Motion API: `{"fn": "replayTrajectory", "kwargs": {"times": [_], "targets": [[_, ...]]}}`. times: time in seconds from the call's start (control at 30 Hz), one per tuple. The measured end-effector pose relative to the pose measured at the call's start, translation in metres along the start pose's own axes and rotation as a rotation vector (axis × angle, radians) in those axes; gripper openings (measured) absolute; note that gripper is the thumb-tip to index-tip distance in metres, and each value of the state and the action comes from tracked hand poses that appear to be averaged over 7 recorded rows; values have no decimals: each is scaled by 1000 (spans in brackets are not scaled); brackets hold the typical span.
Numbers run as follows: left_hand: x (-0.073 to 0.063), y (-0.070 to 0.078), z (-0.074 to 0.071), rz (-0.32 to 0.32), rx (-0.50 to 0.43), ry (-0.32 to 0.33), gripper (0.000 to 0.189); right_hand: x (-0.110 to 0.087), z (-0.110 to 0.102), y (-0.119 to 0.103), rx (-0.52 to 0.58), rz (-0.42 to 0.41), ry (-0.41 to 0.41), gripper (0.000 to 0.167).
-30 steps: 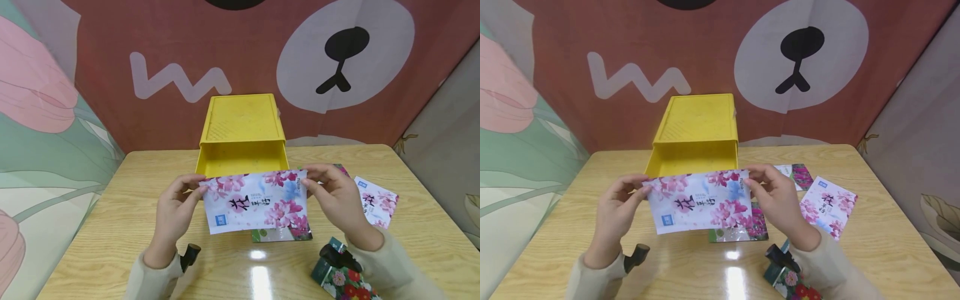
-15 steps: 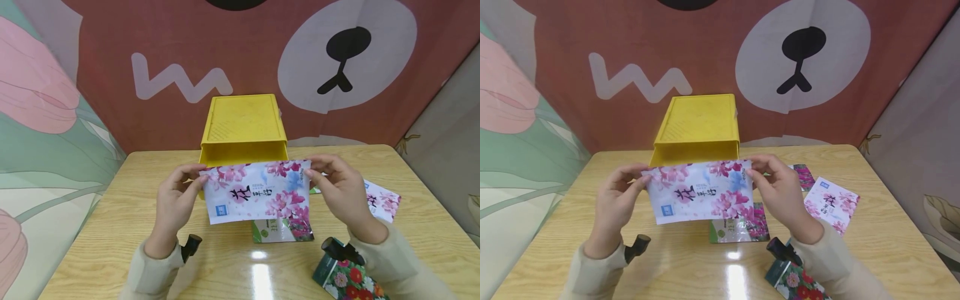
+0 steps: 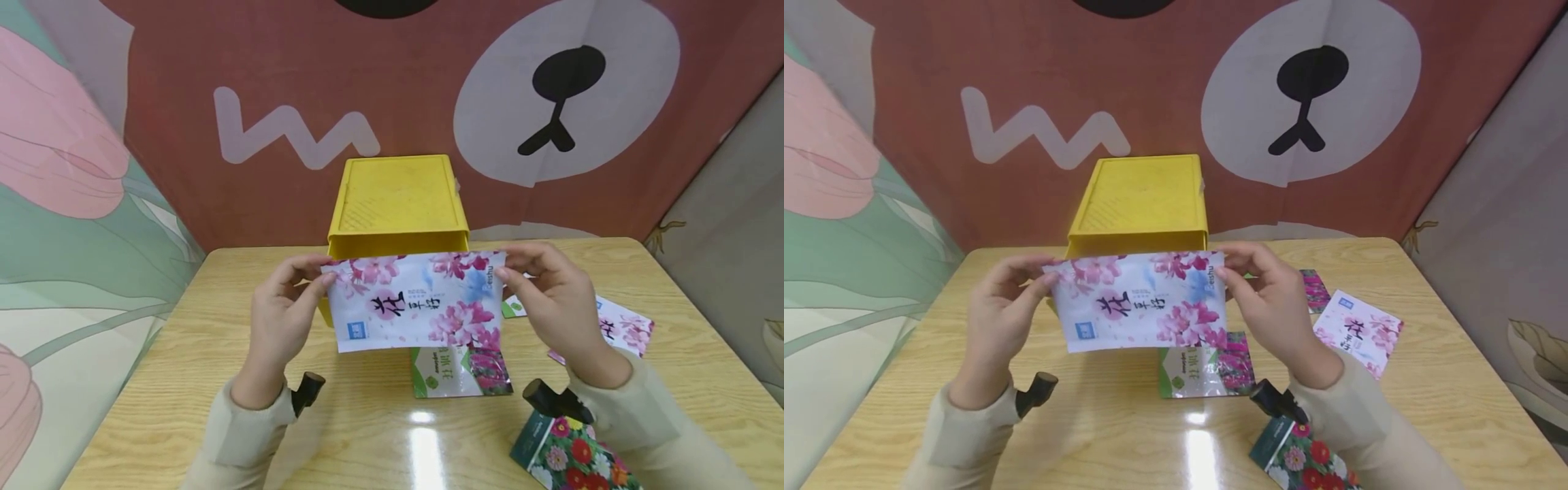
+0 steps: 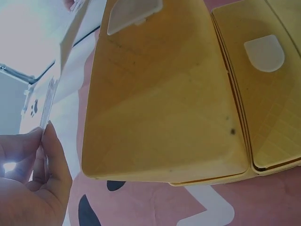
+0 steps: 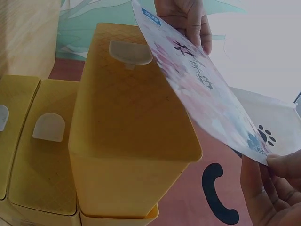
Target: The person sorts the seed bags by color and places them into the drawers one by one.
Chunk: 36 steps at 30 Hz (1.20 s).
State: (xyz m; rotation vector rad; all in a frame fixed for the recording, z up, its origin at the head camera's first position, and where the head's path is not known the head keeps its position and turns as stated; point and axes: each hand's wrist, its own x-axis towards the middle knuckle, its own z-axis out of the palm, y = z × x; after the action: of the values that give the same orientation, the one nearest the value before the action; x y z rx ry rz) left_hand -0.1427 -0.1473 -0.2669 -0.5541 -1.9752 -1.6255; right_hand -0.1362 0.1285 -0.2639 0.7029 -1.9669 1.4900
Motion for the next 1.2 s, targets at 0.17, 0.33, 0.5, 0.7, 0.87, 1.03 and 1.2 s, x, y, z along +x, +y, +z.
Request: {"fn": "replayTrajectory", "kwargs": {"times": [0.17, 0.33, 0.5, 0.7, 0.87, 1.03, 1.2], "targets": [[-1, 3, 1, 8, -3, 17, 17, 0, 0, 1, 32, -18, -2, 28], [1, 3, 0, 30, -2, 22, 18, 3, 0, 1, 28, -33, -4, 27], [5, 3, -1, 58, 7, 18, 17, 8, 0, 1, 40, -56, -6, 25], [10, 4, -2, 92, 22, 7, 18, 12, -1, 1, -6, -75, 1, 26], [14, 6, -2, 115, 4, 25, 17, 17, 1, -1, 15, -114, 19, 25], [17, 8, -4, 140, -5, 36, 18, 22, 2, -4, 24, -142, 25, 25], [17, 10, -5, 175, 1, 36, 18, 24, 2, -5, 73, -180, 24, 24]]}}
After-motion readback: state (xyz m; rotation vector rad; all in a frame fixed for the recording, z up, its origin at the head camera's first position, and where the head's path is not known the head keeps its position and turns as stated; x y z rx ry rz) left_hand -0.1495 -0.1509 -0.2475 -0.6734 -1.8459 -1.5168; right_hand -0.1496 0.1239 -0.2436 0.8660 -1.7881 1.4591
